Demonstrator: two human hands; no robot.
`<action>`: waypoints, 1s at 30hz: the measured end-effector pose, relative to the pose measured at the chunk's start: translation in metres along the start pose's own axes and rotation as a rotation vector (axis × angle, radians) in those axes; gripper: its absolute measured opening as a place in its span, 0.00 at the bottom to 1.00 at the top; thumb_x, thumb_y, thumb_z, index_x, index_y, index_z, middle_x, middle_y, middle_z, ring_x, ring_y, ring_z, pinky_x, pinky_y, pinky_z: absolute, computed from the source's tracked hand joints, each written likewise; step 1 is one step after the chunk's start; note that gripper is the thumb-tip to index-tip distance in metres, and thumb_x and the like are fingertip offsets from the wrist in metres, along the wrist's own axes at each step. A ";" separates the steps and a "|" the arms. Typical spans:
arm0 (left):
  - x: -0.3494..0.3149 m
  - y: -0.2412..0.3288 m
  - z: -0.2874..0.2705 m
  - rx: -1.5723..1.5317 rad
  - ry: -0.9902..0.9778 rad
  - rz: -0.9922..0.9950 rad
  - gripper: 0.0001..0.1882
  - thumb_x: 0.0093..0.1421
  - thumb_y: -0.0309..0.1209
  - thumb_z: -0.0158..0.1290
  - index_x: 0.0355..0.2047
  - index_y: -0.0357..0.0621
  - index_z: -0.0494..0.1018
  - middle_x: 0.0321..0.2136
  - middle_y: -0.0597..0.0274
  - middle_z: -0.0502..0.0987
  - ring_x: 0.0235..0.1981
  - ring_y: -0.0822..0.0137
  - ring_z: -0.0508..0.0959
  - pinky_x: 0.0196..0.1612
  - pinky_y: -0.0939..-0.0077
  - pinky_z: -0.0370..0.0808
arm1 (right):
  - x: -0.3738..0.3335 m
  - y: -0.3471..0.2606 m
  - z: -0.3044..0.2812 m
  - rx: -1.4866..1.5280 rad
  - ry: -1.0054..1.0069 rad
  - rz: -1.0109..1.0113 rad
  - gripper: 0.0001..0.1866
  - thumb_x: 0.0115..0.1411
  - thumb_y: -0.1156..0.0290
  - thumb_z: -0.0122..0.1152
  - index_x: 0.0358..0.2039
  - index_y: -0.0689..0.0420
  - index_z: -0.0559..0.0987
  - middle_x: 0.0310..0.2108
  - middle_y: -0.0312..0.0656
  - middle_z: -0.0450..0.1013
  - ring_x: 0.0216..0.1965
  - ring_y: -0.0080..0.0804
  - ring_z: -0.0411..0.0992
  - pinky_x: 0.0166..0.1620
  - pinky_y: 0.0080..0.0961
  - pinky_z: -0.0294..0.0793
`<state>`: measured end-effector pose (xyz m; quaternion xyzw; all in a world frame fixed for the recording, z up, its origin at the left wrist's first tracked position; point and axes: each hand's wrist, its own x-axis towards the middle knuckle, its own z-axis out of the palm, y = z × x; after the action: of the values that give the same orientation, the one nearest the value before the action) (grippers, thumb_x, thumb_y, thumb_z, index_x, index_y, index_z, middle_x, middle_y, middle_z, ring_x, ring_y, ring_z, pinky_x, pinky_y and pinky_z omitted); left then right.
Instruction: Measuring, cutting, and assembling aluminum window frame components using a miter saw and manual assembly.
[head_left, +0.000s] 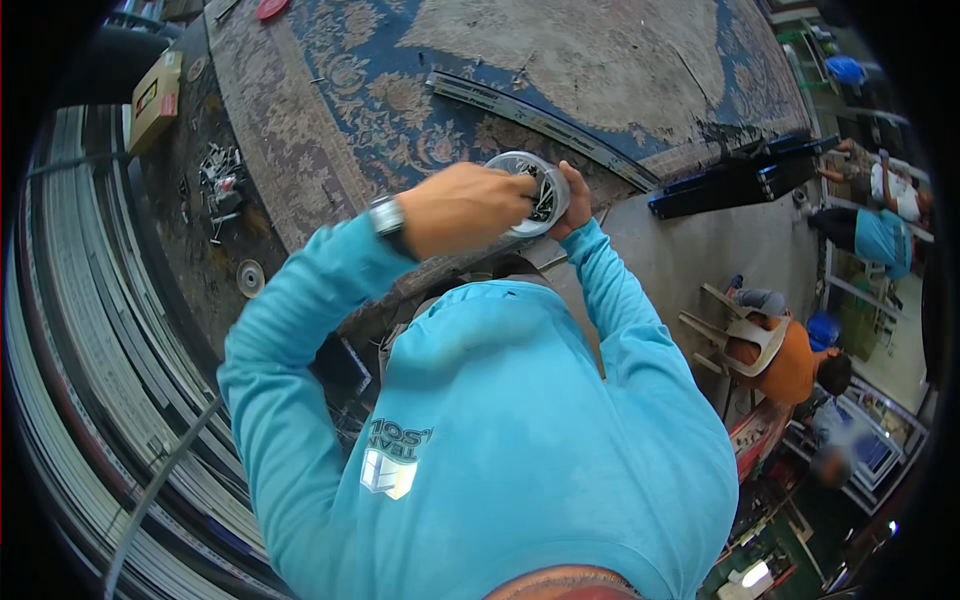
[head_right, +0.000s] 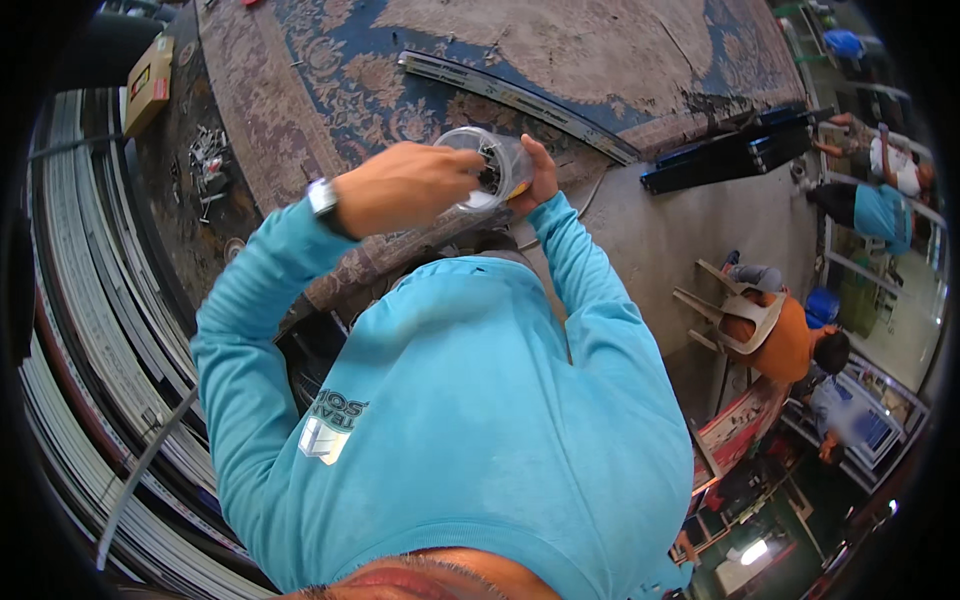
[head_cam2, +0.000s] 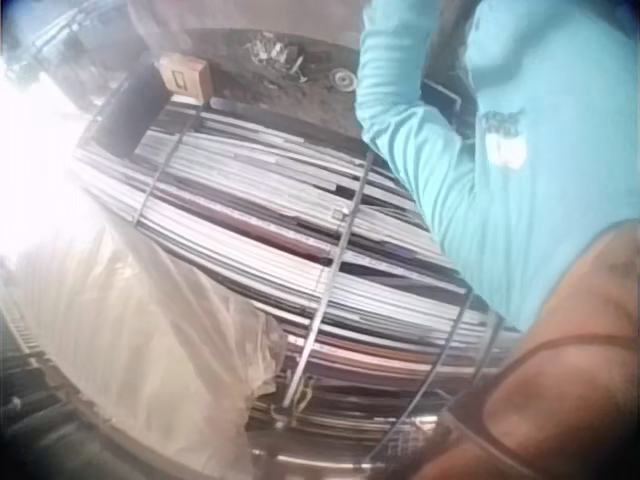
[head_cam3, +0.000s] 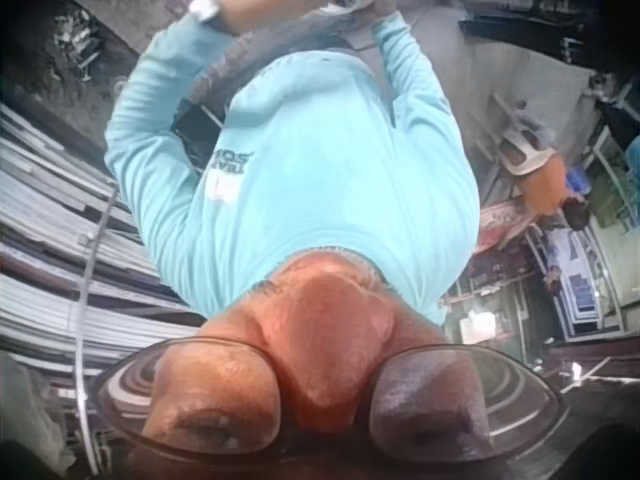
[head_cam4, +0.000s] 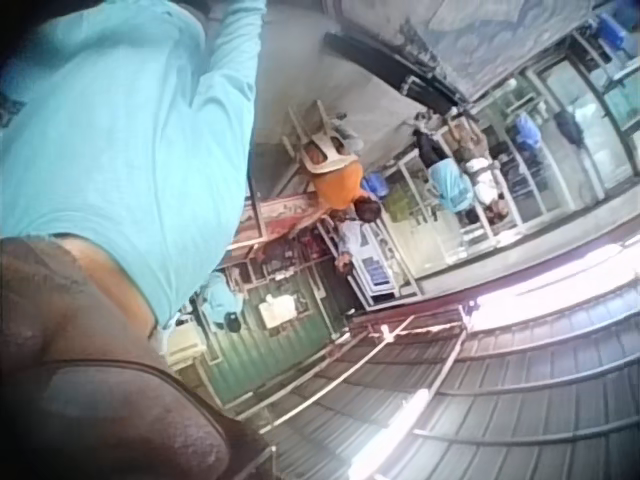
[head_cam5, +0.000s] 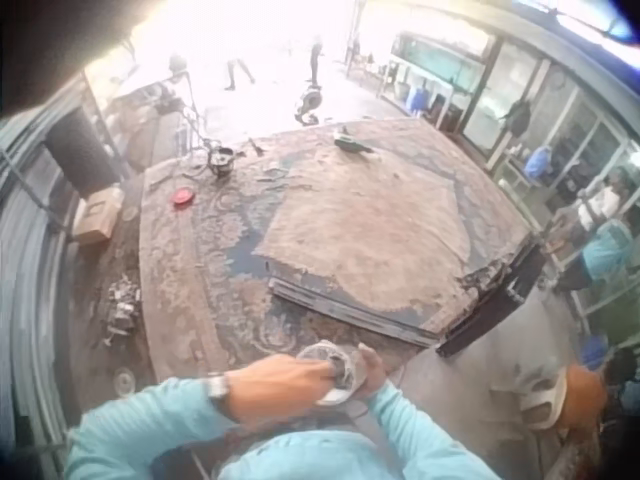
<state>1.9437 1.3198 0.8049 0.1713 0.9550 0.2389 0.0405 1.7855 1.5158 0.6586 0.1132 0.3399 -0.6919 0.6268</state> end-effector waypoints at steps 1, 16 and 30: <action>0.014 0.001 0.007 0.067 -0.164 -0.044 0.11 0.56 0.26 0.58 0.41 0.45 0.80 0.50 0.58 0.79 0.42 0.54 0.83 0.46 0.63 0.82 | 0.000 0.001 0.003 -0.041 -0.097 0.008 0.42 0.66 0.40 0.56 0.69 0.61 0.71 0.61 0.53 0.76 0.58 0.48 0.79 0.63 0.50 0.77; 0.067 -0.040 0.072 -0.129 -0.545 -0.400 0.14 0.64 0.34 0.59 0.49 0.50 0.83 0.46 0.52 0.84 0.43 0.52 0.85 0.47 0.61 0.82 | 0.004 0.023 -0.032 -0.065 -0.039 0.036 0.34 0.65 0.38 0.58 0.56 0.57 0.81 0.47 0.45 0.83 0.44 0.44 0.83 0.41 0.48 0.87; -0.090 -0.047 -0.018 -0.135 0.363 -0.396 0.19 0.59 0.21 0.62 0.52 0.45 0.80 0.45 0.56 0.75 0.43 0.52 0.82 0.47 0.60 0.82 | -0.009 0.024 -0.037 0.095 -0.278 -0.001 0.48 0.63 0.38 0.59 0.72 0.62 0.65 0.66 0.67 0.67 0.59 0.65 0.76 0.61 0.62 0.77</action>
<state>2.0104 1.2415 0.7979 -0.0672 0.9434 0.3164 -0.0738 1.7995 1.5460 0.6281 0.0457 0.2167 -0.7166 0.6613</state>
